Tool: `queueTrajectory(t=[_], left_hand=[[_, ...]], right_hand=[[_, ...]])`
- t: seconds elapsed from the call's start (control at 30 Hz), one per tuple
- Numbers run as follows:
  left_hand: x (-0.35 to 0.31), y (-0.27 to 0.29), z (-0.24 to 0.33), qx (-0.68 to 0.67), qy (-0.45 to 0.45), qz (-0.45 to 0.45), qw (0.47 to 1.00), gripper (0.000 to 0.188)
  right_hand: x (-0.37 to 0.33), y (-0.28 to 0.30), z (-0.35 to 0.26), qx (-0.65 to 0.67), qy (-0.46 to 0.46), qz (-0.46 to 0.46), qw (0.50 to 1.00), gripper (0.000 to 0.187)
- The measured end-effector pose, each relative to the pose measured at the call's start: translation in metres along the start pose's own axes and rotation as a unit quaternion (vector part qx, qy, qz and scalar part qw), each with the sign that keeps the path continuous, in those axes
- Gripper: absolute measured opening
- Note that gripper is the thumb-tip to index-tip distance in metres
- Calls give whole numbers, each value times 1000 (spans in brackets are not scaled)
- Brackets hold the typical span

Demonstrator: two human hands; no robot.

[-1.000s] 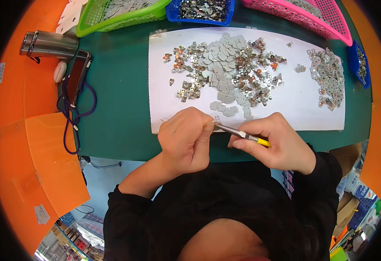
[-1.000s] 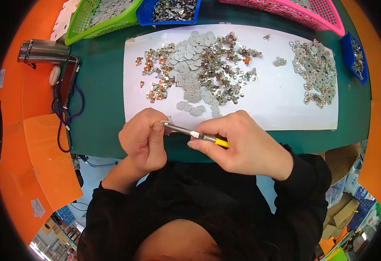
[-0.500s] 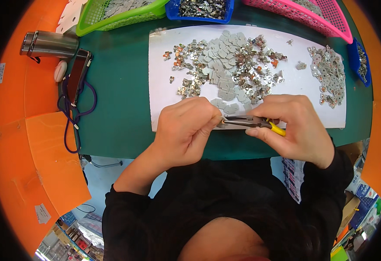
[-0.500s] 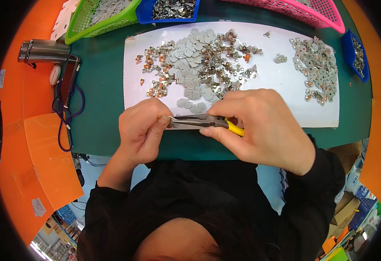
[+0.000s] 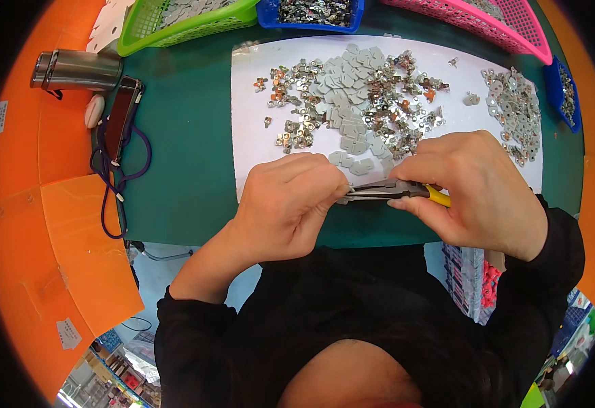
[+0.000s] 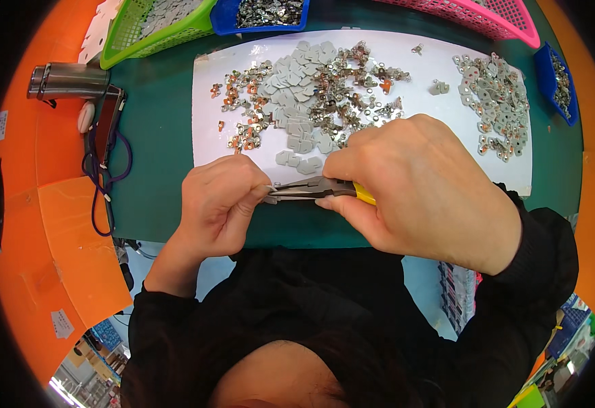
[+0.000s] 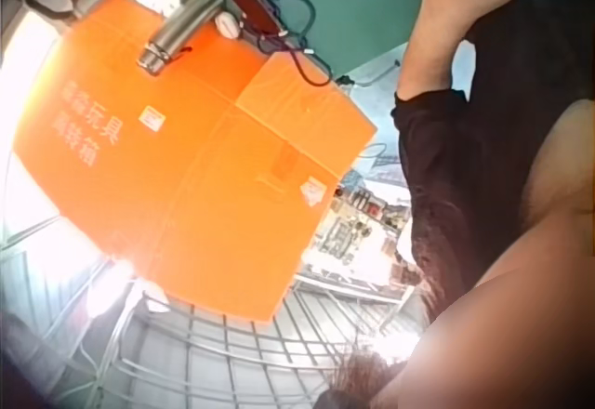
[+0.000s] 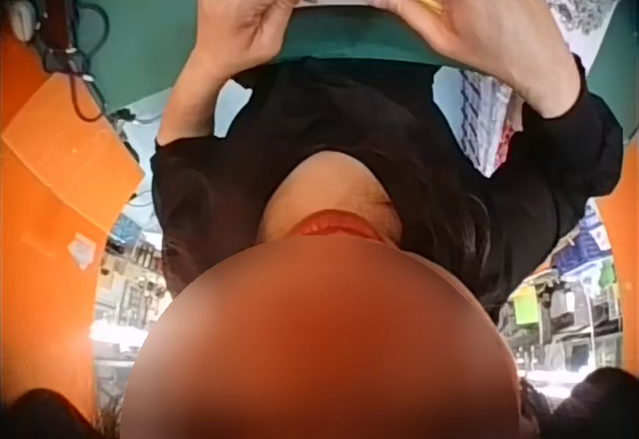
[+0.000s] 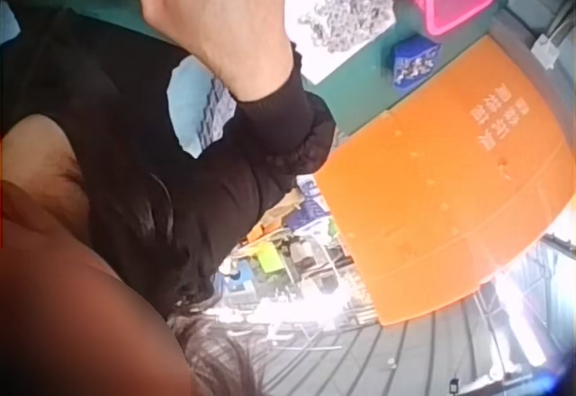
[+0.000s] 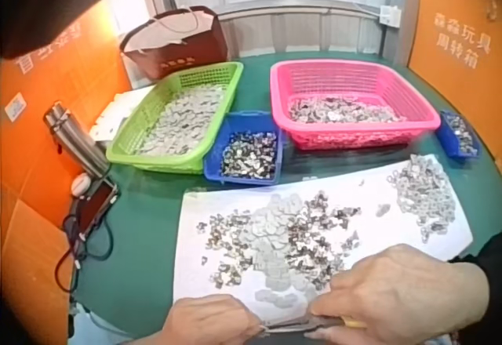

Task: Assembling small metal hardware components using a pair of pliers at a workbench.

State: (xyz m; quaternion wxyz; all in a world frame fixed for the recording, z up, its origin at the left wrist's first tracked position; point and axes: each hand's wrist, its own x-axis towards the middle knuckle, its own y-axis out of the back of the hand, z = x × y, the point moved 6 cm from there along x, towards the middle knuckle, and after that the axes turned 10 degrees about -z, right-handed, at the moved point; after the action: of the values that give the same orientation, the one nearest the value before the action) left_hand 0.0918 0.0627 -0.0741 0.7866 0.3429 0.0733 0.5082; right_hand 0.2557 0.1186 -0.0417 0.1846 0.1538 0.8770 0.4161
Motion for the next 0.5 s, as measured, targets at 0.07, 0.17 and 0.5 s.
queueTrajectory(t=[0.07, 0.17, 0.5], left_hand=[[1, -1, 1, 1, 12, 1, 1000, 8], [-3, -4, -2, 4, 34, -3, 999, 7], [-29, -5, 2, 25, 26, -180, 983, 13]], right_hand=[[-1, -2, 1, -1, -4, 0, 1000, 19], [-2, -7, -1, -17, -5, 8, 1000, 19], [5, -46, -16, -157, 35, -47, 986, 24]])
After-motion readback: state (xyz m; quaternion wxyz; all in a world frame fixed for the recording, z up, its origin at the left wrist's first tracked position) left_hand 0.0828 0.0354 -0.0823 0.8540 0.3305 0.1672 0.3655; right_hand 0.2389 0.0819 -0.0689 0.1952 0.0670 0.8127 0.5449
